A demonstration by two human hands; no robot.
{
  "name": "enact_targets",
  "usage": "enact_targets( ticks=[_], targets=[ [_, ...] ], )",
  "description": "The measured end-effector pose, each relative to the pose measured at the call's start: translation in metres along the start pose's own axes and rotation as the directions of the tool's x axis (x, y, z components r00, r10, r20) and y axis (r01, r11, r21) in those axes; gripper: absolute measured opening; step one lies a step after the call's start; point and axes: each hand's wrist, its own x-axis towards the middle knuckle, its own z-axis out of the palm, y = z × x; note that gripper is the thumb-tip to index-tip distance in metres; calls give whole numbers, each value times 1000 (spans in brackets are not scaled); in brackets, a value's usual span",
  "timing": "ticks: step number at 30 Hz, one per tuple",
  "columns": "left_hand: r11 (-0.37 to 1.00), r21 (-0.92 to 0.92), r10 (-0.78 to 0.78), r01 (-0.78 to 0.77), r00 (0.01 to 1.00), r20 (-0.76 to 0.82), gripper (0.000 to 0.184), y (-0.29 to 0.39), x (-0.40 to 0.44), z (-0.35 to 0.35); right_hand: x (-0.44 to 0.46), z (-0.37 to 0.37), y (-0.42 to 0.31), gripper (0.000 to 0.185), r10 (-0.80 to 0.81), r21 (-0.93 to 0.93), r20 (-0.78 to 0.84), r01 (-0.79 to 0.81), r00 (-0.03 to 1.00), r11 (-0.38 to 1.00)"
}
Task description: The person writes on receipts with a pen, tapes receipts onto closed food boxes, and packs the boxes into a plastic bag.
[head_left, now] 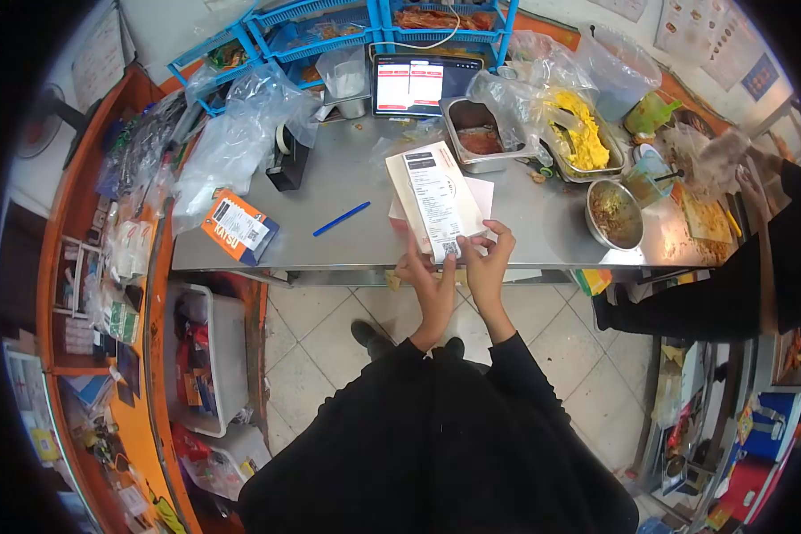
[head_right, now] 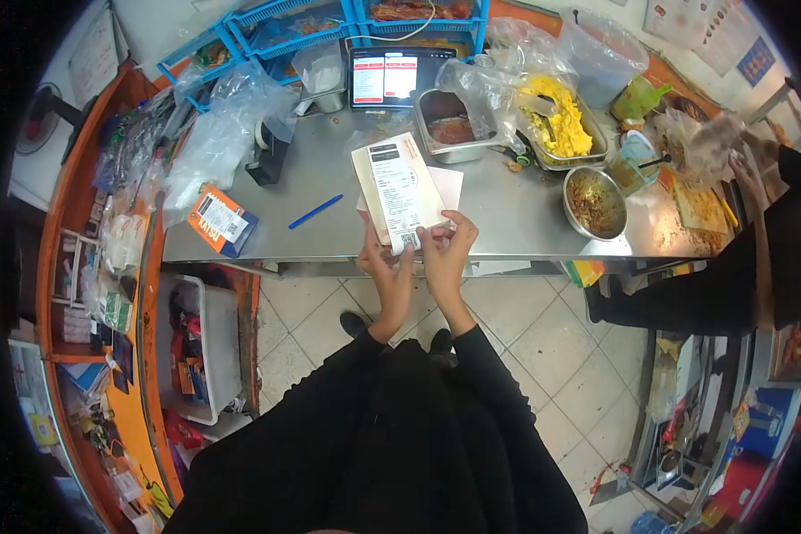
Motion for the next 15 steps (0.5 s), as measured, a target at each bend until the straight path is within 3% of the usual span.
enact_targets(
  ticks=[1,2,4,7,9,11,13,14,15],
  targets=[
    [901,-402,-180,165,984,-1,63,4,-1,2,0,-3,2,42,-15,-19,38,16,999,1000],
    [904,-396,-181,163,983,-9,63,6,-2,2,2,-4,4,42,-11,-14,46,12,999,1000],
    [794,-500,-414,346,910,-28,65,11,-2,2,6,-8,8,41,-37,-36,84,40,996,999],
    [733,-588,-423,341,906,-3,61,14,0,1,9,-11,8,37,-75,-104,172,93,982,990],
    [774,-530,-399,346,917,16,63,1,-3,-4,5,-9,1,31,-56,-102,114,68,992,992],
    [825,-462,-356,325,934,23,64,-7,-3,-7,6,-19,-2,26,-301,-207,167,332,939,920],
    [842,-489,-248,226,969,22,61,-13,-5,-9,3,-29,0,20,-533,-327,220,576,817,749],
    [832,-485,-318,270,948,-17,59,-23,-2,-11,-3,-28,8,17,-414,-174,200,448,888,877],
    [882,-364,-305,299,951,41,56,-11,-1,-13,-7,-27,4,15,-526,-177,166,550,834,816]
  ],
)
